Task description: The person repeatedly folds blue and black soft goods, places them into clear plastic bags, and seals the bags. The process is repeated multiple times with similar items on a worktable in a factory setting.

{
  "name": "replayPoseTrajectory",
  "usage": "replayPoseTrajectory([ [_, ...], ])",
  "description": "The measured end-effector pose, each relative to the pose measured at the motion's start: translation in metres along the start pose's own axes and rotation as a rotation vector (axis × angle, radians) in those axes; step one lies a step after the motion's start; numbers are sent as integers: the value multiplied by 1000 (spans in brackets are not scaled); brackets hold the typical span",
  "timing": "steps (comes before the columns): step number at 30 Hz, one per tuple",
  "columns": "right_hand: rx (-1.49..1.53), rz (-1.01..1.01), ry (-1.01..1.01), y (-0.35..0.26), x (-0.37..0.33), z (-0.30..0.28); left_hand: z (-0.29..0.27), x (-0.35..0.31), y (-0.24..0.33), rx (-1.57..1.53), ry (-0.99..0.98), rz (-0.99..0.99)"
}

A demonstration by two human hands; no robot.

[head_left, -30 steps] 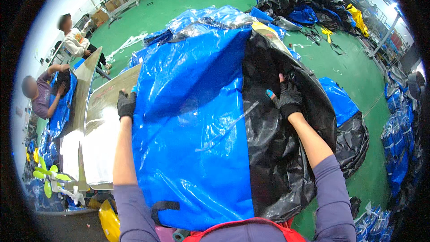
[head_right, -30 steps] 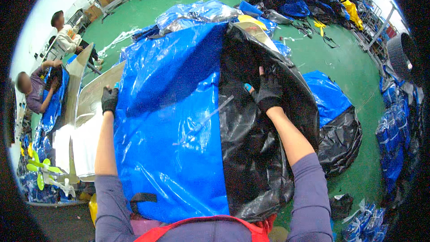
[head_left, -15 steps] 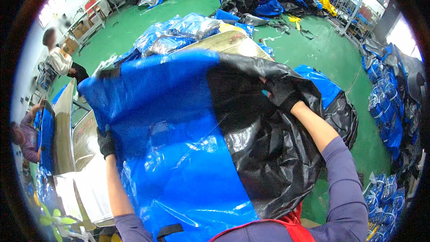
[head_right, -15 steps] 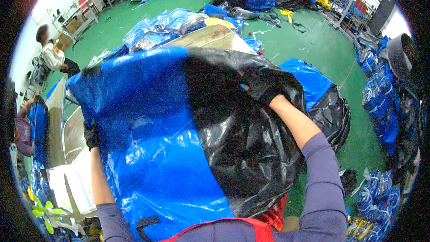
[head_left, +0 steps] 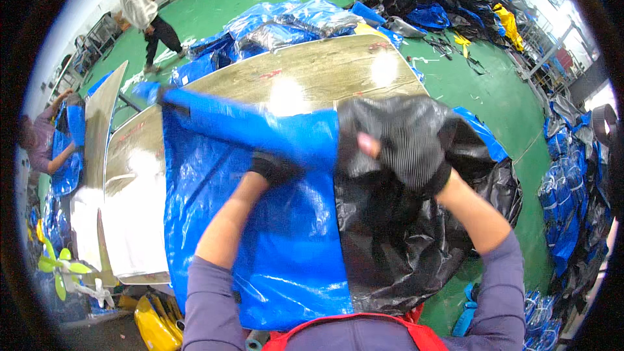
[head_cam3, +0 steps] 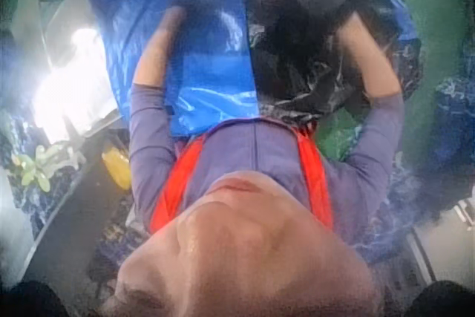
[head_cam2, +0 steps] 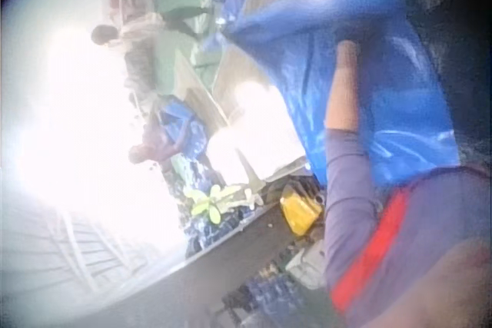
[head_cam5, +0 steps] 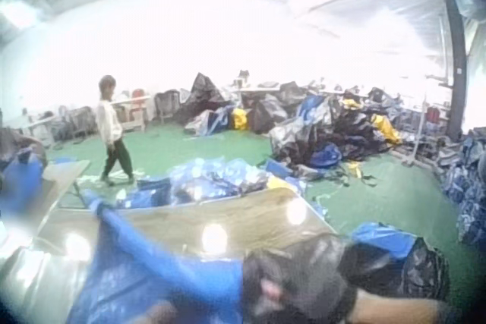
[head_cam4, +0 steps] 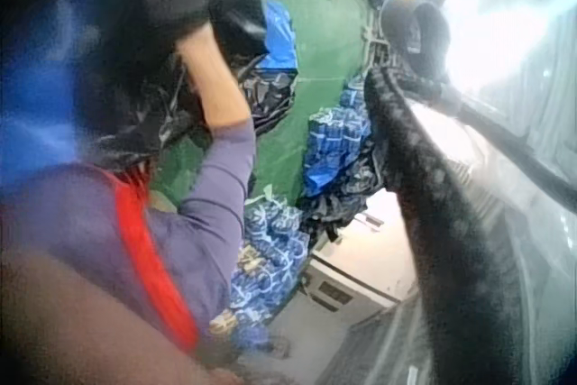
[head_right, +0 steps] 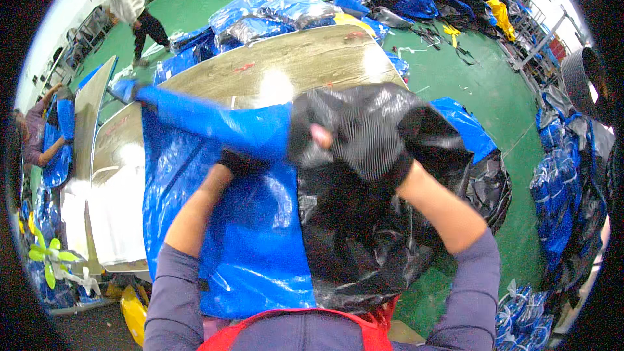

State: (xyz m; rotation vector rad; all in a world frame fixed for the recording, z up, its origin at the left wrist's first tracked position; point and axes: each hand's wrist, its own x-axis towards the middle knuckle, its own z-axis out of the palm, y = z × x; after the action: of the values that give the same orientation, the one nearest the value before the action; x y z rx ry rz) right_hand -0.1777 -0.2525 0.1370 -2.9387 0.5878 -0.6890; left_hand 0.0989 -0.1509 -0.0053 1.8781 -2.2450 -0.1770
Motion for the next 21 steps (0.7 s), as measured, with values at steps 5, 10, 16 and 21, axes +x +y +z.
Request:
replayPoseTrajectory([
  [5,-311,-213,-64,-3,-85,38,-98,-94,39,-108,-340,4],
  [10,-346,-138,-441,-31,-48,10,-210,-92,59,-349,266,-36],
  [16,-137,16,-308,-4,-26,-14,-87,-102,-8,478,-220,-280],
  [21,-261,257,-370,38,-84,47,-60,-129,-16,375,-124,-431],
])
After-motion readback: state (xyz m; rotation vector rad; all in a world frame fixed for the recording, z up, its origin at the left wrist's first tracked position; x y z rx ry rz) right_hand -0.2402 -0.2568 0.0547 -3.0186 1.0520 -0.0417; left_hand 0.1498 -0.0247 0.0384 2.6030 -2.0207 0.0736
